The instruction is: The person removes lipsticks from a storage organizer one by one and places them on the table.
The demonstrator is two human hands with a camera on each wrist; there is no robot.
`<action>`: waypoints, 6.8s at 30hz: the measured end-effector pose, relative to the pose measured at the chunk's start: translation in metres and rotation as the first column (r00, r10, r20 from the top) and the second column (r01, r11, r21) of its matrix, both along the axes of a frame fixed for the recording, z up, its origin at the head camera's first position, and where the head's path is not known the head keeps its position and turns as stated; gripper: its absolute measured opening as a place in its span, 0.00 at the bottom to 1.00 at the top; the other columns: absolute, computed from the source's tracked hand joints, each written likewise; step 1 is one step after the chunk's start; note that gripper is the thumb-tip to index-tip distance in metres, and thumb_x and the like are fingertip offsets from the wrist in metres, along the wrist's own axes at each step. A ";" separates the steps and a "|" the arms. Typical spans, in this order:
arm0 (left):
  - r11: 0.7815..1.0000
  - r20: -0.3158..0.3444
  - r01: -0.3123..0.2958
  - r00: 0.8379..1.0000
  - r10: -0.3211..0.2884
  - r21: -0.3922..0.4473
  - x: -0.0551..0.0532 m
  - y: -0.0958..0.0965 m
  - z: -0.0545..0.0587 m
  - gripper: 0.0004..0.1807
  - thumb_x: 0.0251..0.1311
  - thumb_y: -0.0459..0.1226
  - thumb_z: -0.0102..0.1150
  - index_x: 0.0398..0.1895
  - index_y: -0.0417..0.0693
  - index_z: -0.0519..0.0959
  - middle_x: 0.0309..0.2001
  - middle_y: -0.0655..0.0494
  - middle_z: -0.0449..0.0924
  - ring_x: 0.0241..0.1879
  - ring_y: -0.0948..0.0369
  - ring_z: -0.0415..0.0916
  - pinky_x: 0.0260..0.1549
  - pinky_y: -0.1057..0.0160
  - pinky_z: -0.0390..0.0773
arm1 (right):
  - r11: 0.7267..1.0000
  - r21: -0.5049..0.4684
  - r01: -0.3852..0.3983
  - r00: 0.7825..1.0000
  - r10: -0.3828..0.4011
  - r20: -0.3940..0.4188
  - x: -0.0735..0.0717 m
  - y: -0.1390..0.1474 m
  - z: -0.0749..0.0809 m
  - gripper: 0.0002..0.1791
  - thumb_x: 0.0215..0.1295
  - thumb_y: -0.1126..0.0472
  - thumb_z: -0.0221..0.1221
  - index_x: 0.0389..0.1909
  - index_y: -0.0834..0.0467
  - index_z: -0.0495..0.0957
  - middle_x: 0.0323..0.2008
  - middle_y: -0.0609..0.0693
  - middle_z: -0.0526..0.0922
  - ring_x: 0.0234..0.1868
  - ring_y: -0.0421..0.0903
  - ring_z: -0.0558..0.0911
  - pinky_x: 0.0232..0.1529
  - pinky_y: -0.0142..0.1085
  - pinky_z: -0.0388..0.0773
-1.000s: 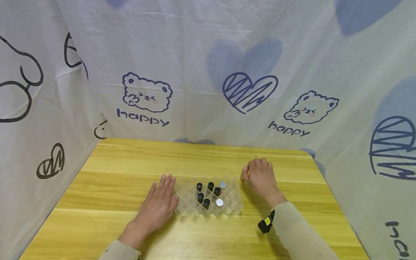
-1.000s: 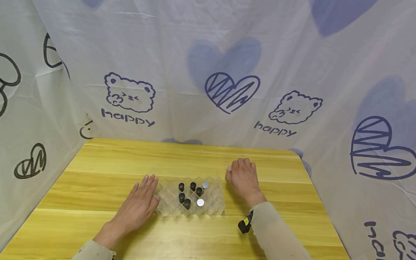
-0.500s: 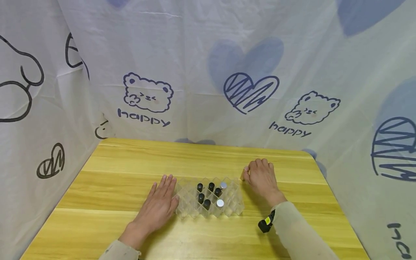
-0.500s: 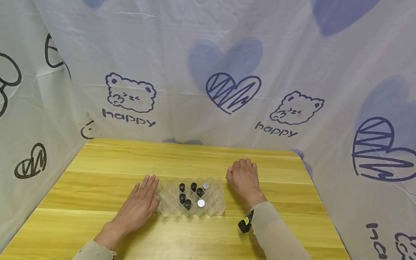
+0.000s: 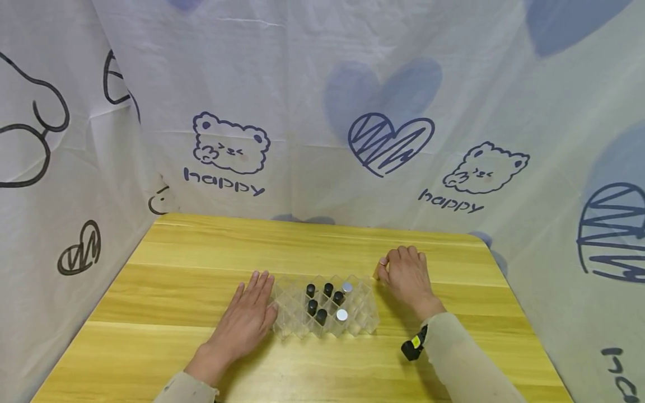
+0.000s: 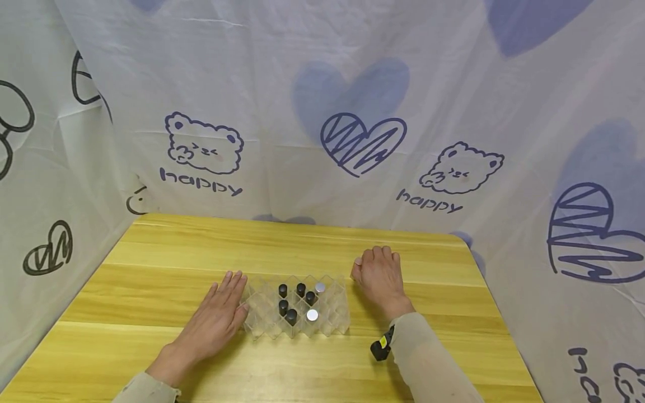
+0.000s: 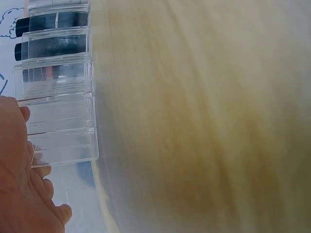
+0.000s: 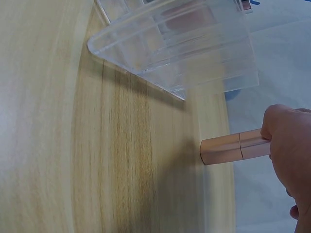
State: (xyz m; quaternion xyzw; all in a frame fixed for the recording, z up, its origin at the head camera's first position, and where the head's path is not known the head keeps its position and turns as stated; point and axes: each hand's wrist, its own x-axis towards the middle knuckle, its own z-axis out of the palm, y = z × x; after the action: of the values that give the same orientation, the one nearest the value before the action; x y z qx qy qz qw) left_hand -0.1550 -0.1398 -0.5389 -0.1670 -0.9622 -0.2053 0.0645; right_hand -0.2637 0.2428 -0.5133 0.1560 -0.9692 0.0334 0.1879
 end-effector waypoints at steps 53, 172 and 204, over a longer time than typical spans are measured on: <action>0.998 -0.007 -0.025 1.000 0.024 -0.062 0.000 0.001 0.002 0.35 0.84 0.49 0.40 0.84 0.39 0.54 0.85 0.44 0.49 0.85 0.47 0.44 0.82 0.36 0.43 | 0.971 -0.052 -0.235 0.927 0.208 -0.311 0.070 -0.038 0.026 0.11 0.64 0.56 0.66 0.38 0.61 0.83 0.38 0.56 0.83 0.38 0.58 0.76 0.36 0.48 0.69; 0.994 -0.056 -0.014 0.998 0.008 -0.108 0.000 0.002 0.002 0.36 0.84 0.52 0.40 0.82 0.36 0.57 0.83 0.39 0.55 0.84 0.43 0.48 0.82 0.37 0.48 | 0.972 0.083 -0.218 0.935 0.233 -0.268 0.038 0.007 0.047 0.16 0.68 0.51 0.62 0.36 0.63 0.78 0.30 0.55 0.74 0.31 0.55 0.68 0.33 0.42 0.61; 0.995 -0.024 -0.015 1.000 0.013 -0.100 0.000 -0.001 0.001 0.37 0.84 0.54 0.38 0.84 0.38 0.54 0.83 0.40 0.53 0.85 0.45 0.45 0.82 0.39 0.47 | 0.999 -0.038 -0.031 0.998 0.029 -0.063 0.005 0.027 0.004 0.13 0.70 0.56 0.66 0.40 0.64 0.82 0.33 0.56 0.77 0.36 0.57 0.71 0.37 0.46 0.64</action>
State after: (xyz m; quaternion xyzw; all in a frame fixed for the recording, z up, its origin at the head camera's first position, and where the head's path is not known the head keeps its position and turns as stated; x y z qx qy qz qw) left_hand -0.1548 -0.1406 -0.5383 -0.1658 -0.9716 -0.1542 0.0686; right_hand -0.2583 0.2698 -0.5098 0.1677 -0.9595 0.0503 0.2206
